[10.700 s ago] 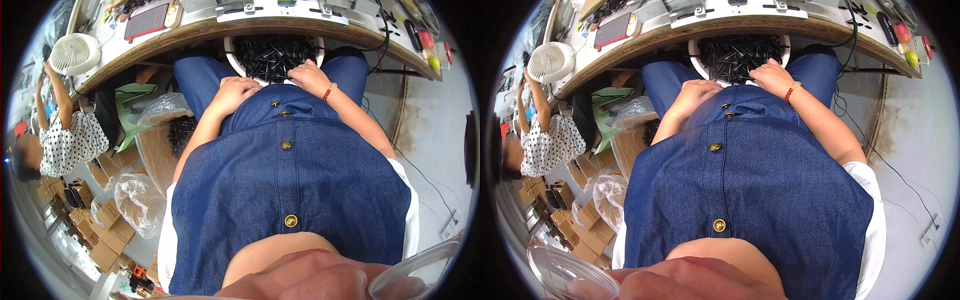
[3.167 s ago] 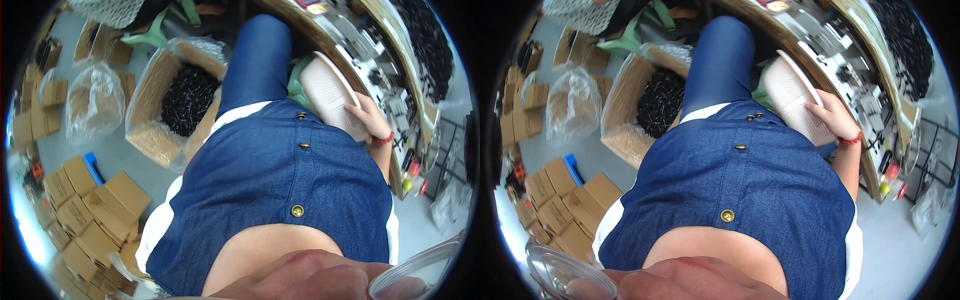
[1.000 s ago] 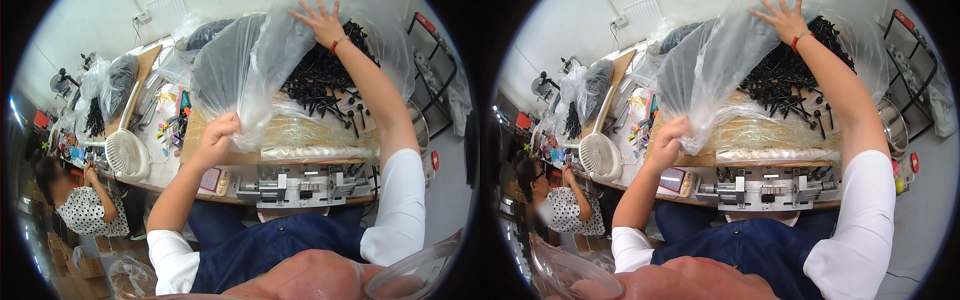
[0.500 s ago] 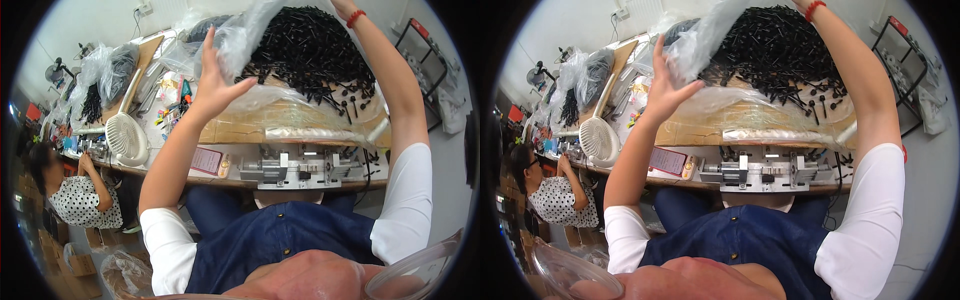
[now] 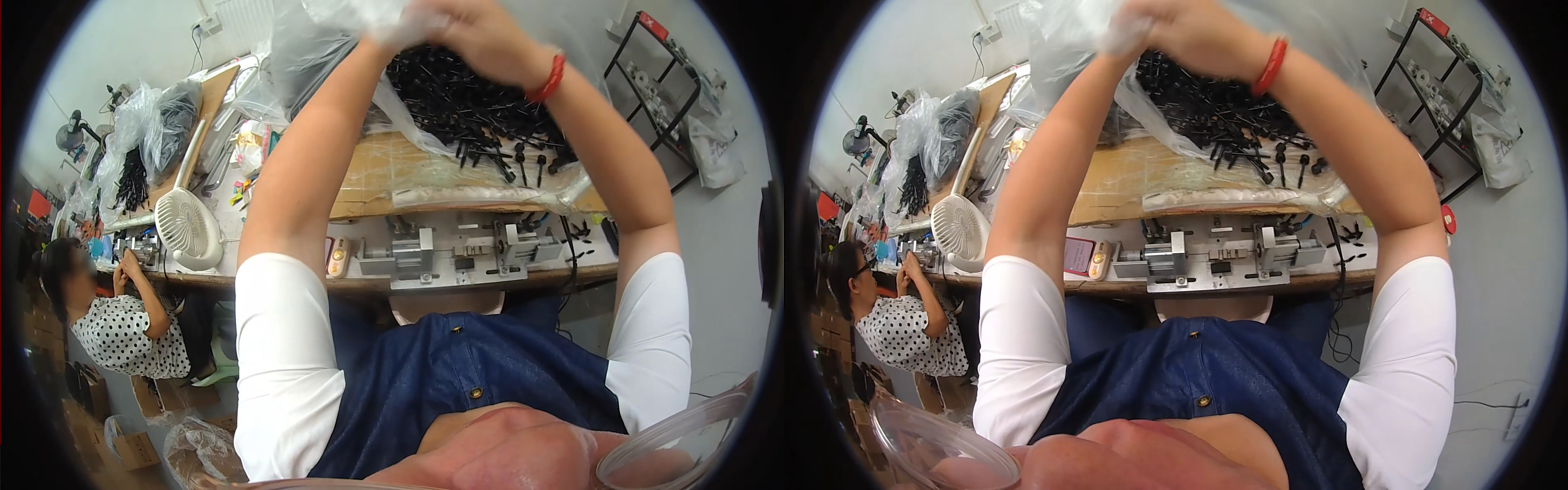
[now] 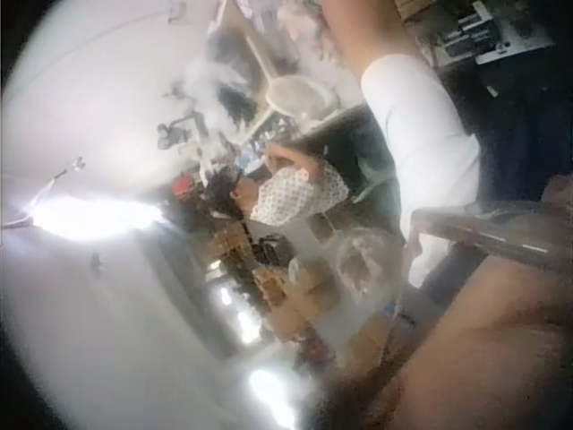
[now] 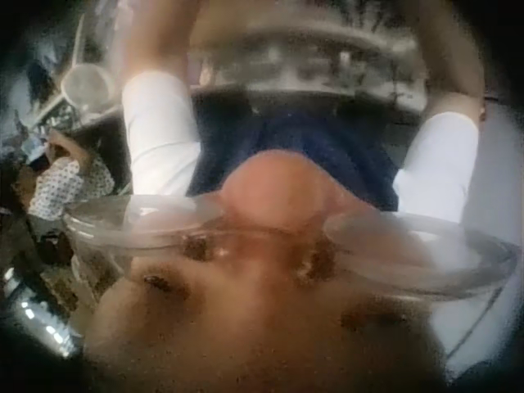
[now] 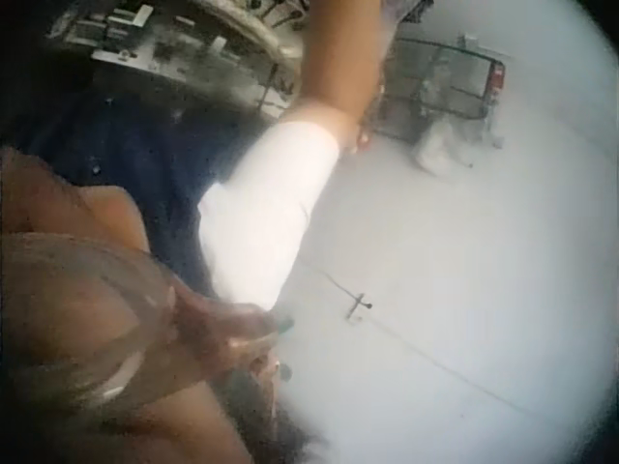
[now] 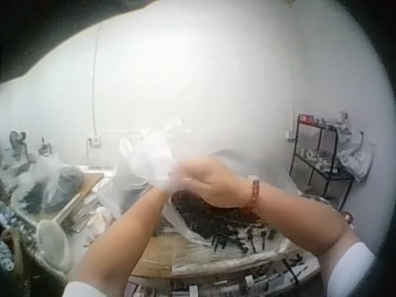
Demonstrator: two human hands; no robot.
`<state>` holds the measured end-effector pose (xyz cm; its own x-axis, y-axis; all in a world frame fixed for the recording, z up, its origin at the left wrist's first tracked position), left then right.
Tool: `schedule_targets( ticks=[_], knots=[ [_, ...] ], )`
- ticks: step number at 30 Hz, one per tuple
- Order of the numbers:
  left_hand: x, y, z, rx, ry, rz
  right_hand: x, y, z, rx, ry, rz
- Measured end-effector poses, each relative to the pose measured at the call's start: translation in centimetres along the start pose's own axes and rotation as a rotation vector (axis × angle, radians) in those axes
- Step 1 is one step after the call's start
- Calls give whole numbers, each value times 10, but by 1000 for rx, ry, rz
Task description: The person pours small black plastic components from a bowl into a cardboard box, then transfers them to a plastic bag. They proceed to use a metal jig on the table to process the components one by one, placing the finished items into a bowl below.
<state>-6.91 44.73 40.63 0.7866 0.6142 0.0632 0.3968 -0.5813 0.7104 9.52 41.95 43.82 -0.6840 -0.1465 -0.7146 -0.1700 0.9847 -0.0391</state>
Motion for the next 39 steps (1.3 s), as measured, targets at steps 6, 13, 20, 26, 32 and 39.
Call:
schedule_targets(
  ticks=[6, 13, 20, 26, 32, 39],
  knots=[
    [3, -8, 17, -26, -118, -29, 18, -54, 41, 124, -65, -228],
    [26, -6, -17, -65, -108, -22, 84, -6, 178, 660, -274, 405],
    [38, 2, 0, -2, -195, -44, 126, 41, 168, 930, -456, 393],
    [24, 1, 77, 50, -276, -93, 133, 76, 172, 1012, -488, 549],
    [31, -12, 68, -44, -283, -69, 133, 91, 157, 994, -527, 502],
    [13, -5, 118, -196, -372, 90, 111, 107, 160, 1017, -590, 448]
  ],
)
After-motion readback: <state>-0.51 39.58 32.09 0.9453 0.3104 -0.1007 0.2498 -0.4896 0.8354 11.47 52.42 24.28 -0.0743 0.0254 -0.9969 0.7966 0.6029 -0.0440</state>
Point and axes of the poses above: each hand's wrist, its own z-axis away from the middle knuckle, its own x-axis out of the palm, y = z × x, the point moved 1 cm from there along -z, towards the middle knuckle, and after that the axes turned 9 degrees about -x, right-handed, at the moved point
